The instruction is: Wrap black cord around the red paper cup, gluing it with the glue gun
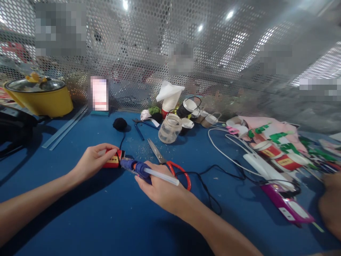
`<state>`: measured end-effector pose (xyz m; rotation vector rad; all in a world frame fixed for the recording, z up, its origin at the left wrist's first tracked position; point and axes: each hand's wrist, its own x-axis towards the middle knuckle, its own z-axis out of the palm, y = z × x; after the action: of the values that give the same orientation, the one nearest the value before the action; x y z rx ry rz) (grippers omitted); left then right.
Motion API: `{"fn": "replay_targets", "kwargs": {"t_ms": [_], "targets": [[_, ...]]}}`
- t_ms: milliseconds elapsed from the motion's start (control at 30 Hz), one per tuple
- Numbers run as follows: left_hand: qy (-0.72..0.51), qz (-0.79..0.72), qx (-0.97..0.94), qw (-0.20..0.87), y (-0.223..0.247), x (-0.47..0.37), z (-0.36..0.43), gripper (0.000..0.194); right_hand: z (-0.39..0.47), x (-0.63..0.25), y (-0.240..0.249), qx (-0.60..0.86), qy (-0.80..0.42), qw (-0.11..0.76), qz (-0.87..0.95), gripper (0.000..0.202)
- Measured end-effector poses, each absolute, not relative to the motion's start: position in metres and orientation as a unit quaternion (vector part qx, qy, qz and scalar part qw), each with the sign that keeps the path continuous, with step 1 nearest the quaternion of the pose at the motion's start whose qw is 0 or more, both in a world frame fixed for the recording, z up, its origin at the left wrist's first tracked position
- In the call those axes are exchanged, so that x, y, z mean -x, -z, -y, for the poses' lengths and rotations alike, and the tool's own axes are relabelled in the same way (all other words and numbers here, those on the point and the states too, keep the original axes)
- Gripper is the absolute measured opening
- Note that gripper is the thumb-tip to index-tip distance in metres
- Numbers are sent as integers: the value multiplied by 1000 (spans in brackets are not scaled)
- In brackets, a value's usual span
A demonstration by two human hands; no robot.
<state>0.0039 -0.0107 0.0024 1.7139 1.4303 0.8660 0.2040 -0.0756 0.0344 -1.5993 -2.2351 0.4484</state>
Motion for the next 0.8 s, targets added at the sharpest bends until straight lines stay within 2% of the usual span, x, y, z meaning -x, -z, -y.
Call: {"fn": "replay_targets", "kwargs": {"t_ms": [800], "targets": [[-347, -546, -681, 342, 2, -3, 12, 29, 75, -208, -31, 572, -185, 176, 780, 19]]}}
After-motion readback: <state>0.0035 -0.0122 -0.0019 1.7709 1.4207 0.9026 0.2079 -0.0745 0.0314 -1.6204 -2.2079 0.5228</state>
